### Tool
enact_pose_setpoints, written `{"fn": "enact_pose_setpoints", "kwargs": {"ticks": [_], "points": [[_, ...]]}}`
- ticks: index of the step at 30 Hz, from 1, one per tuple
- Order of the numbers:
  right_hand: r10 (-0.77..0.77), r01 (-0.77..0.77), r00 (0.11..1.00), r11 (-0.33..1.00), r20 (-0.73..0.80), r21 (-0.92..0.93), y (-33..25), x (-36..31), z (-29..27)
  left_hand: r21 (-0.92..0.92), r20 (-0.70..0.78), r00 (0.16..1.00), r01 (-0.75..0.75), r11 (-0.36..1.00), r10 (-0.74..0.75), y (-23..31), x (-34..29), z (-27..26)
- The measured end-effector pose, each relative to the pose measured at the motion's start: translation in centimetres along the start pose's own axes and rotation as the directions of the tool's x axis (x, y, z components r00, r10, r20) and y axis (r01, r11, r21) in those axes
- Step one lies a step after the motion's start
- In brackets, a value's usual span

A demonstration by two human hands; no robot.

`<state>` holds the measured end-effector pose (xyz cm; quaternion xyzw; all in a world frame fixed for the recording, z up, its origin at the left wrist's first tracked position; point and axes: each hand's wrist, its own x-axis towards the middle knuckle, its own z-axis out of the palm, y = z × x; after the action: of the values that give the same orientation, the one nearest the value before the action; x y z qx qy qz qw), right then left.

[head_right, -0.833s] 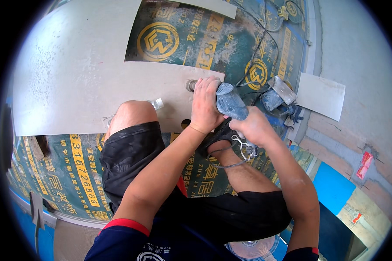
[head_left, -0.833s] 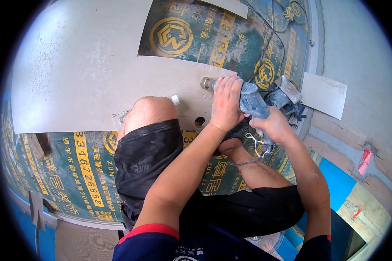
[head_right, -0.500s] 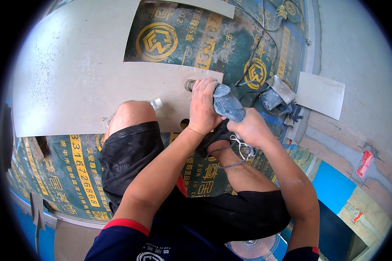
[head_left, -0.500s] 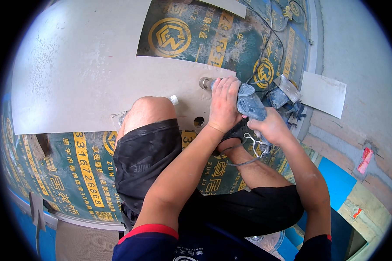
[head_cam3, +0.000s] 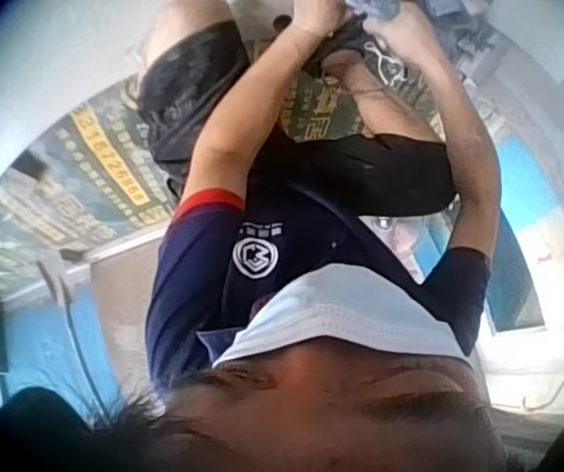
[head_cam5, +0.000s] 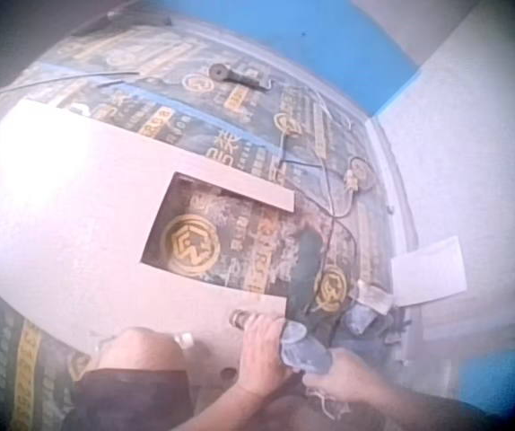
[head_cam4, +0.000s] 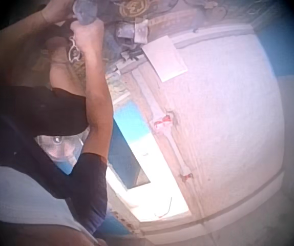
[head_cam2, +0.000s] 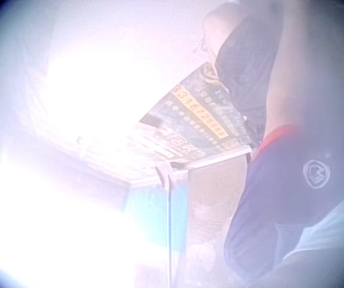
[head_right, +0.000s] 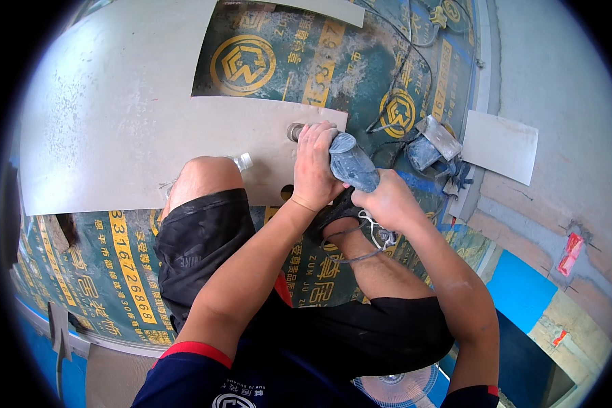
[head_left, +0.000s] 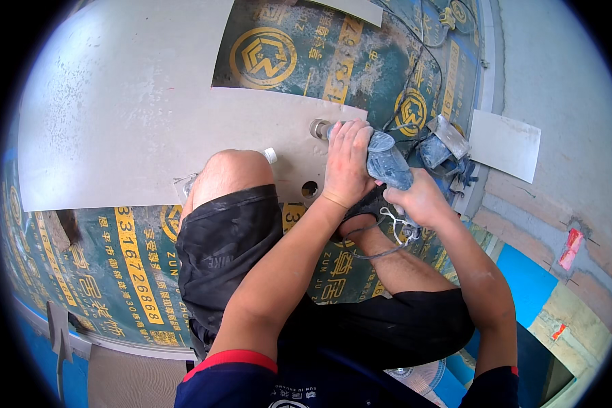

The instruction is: The person sits on the floor and uses a handheld power drill to create holes in a white ceramic tile. They position the drill over marked spots on the tile and operate the tool to penetrate the surface, occasionally adjusting their grip and the tile's position.

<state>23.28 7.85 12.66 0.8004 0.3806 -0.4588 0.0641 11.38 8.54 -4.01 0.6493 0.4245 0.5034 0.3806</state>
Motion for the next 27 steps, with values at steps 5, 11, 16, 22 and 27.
{"fn": "enact_pose_setpoints", "kwargs": {"ticks": [5, 11, 16, 22, 27], "points": [[0.01, -0.01, 1.0, 1.0, -0.007, -0.024, -0.1, -0.1, 0.1, 0.0, -0.01, 1.0, -0.002, 1.0, 0.002, -0.1, -0.2, 0.1], [0.015, -0.015, 1.0, 0.999, -0.01, -0.044, 0.0, 0.0, 0.3, -0.009, -0.019, 1.0, -0.004, 1.0, 0.004, -0.1, -0.2, 0.0], [-0.012, 0.011, 1.0, 0.998, -0.008, -0.055, -0.6, -0.2, 0.3, -0.005, -0.028, 1.0, -0.011, 1.0, 0.011, -0.3, -0.3, -0.1], [0.016, -0.017, 1.0, 0.997, -0.013, -0.078, -1.4, -0.5, 0.3, -0.018, -0.033, 0.999, -0.003, 1.0, 0.002, -0.2, -0.4, -0.1], [-0.007, 0.004, 1.0, 0.993, -0.027, -0.115, -1.9, -0.7, 0.3, -0.029, -0.049, 0.999, -0.002, 1.0, 0.001, -0.3, -0.4, -0.2]]}}
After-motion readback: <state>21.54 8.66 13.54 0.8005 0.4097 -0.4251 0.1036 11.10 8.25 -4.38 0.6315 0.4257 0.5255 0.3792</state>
